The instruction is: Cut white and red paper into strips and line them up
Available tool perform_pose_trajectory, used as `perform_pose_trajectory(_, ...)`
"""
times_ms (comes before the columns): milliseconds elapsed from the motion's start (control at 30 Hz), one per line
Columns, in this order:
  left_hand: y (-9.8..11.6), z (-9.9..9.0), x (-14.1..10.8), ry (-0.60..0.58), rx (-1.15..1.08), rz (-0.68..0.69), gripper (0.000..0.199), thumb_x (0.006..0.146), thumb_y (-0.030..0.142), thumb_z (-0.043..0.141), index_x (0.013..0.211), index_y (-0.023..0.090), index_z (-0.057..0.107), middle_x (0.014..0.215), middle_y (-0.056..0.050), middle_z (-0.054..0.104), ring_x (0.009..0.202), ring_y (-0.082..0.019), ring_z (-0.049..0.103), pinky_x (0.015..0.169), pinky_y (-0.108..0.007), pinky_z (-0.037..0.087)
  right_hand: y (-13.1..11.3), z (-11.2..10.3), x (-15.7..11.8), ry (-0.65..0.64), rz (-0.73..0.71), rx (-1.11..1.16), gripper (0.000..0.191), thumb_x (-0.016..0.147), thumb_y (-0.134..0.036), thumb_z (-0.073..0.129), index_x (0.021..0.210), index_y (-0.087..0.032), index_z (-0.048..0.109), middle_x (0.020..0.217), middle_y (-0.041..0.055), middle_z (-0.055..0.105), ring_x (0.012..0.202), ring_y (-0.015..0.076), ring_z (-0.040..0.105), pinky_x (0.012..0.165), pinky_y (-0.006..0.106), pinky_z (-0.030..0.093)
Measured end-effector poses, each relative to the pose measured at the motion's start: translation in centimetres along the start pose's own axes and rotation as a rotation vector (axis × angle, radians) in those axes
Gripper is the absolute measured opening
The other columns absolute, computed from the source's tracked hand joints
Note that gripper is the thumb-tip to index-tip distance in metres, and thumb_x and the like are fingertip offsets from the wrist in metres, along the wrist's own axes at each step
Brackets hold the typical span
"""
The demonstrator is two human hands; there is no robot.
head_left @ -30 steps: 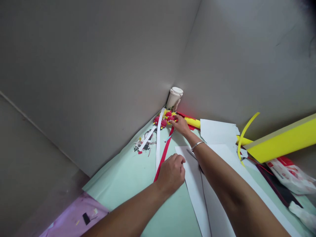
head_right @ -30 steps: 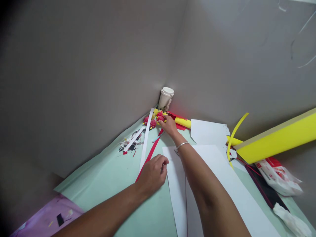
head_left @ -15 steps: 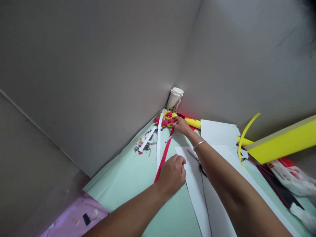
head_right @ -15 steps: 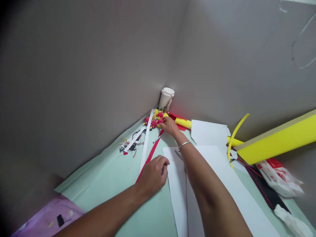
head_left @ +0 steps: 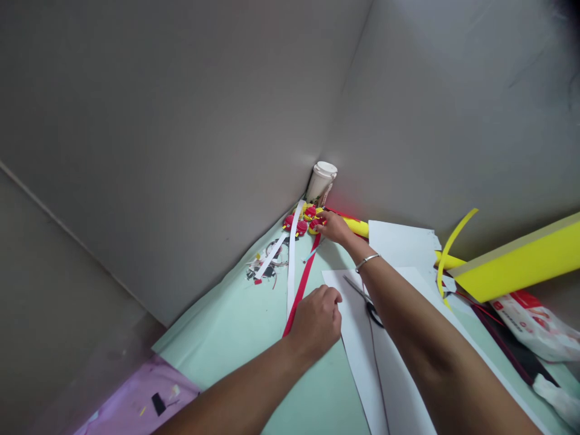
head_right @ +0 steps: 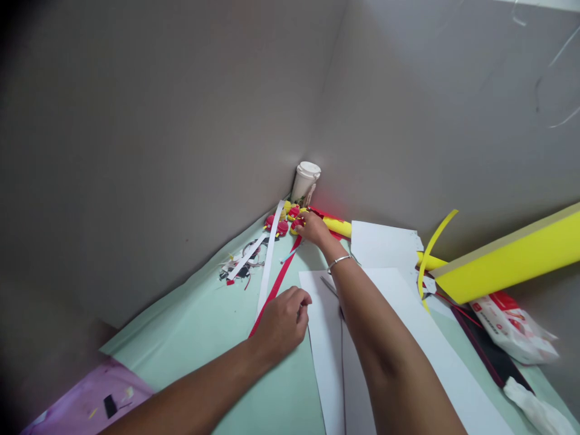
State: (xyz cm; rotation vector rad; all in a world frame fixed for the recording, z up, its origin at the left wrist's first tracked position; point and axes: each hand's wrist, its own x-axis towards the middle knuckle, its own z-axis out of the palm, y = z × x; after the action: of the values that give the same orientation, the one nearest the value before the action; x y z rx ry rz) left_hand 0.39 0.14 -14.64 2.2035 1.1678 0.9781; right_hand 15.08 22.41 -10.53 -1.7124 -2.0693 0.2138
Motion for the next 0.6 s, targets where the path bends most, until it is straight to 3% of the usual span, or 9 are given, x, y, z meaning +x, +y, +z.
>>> perform_pose_trajectory(300,0.0,0.0,0.0,0.014,-0.003,0.013,0.021,0.079,0.003,0.046,0.091,0.02,0.053,0.089,-0.004,0.06,0.079,-0.019,0.057,0.068,-0.03,0.044,-0.2,-0.7,-0.1,0.011,0.034,0.029,0.041,0.087,-0.037,0.065,0.124,-0.02,0.063,0.109,0.0096,0.071,0.097,0.0244,0.067,0.086,0.036,0.05)
perform_pose_trajectory(600,0.0,0.1,0.0,0.014,-0.004,-0.01,0.022,0.077,0.003,0.047,0.09,0.02,0.053,0.088,-0.003,0.061,0.075,-0.018,0.056,0.063,-0.03,0.042,2.2,-0.5,0.5,0.082,0.234,0.01,0.03,0.095,-0.034,0.058,0.12,-0.018,0.059,0.121,0.0084,0.061,0.1,0.0218,0.064,0.085,0.042,0.055)
